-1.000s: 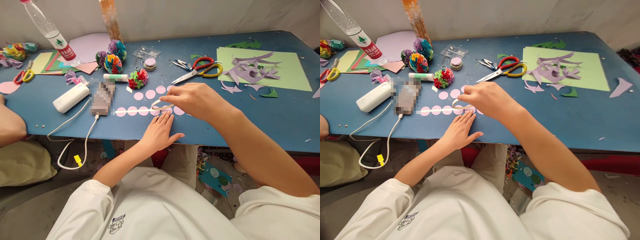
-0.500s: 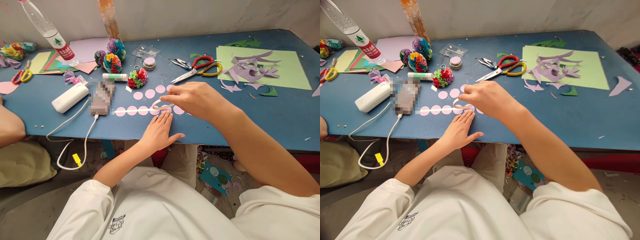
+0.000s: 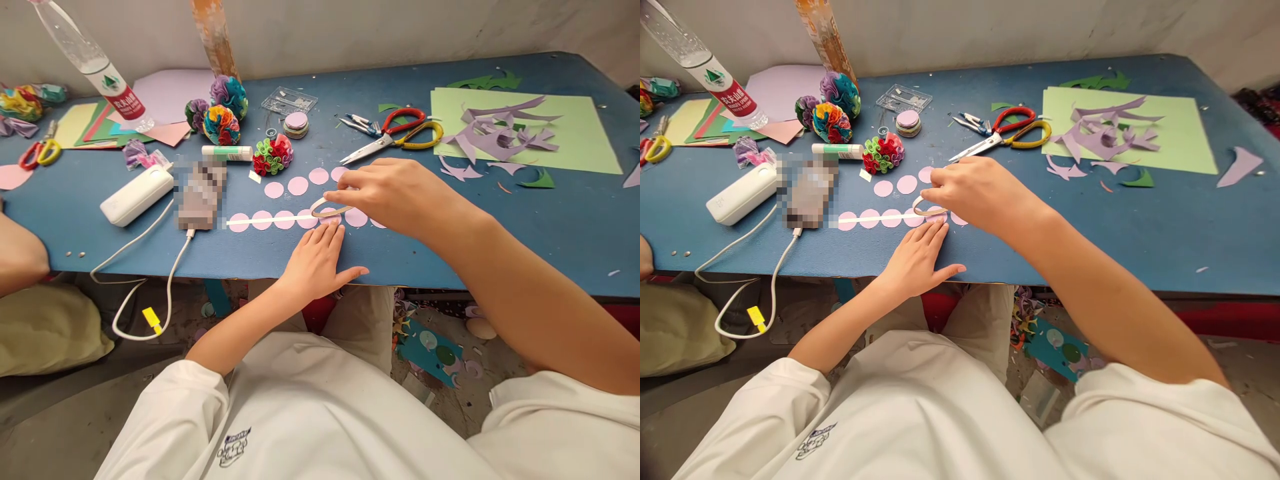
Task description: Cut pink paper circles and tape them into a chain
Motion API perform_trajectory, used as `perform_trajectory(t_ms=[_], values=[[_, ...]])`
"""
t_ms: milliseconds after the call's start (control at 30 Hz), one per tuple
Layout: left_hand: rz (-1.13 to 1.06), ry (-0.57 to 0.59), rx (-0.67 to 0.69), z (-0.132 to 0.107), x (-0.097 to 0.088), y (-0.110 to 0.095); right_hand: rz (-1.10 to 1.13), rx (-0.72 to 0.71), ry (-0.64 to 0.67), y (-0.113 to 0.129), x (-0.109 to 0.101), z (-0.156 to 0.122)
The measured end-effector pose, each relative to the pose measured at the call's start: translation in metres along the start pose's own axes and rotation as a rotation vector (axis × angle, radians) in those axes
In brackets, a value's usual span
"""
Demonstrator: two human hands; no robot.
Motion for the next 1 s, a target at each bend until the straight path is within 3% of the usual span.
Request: perform_trajectory(t_ms=[267,467,767,1000], values=[[0.009,-0.008,0.012,0.000,-0.002,-0.001,-0.001,0.000,0.033,-0.002,0.003,0.000],[0.056,0.025,0.040,0.001,-0.005,-0.007,0.025,-0.081,-0.123,-0.002,-0.002,-0.003],[0.072,0.048,0.113,0.016,0.000,-0.036,-0.044,-0.075,-0.045,0.004,-0.002,0.003],[0.016,0.099,0.064,0.021,0.003,-0.032,-0.108,-0.089,-0.080,0.005,-0.002,0.004]])
Point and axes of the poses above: each hand's wrist, its own z-axis towards the middle knuckle, its own x-axis out of the palm, y = z × x, the point moved 10 cm from there along z, towards the middle knuckle, and after that the axes turned 15 degrees about y, right-handed, at the moved point
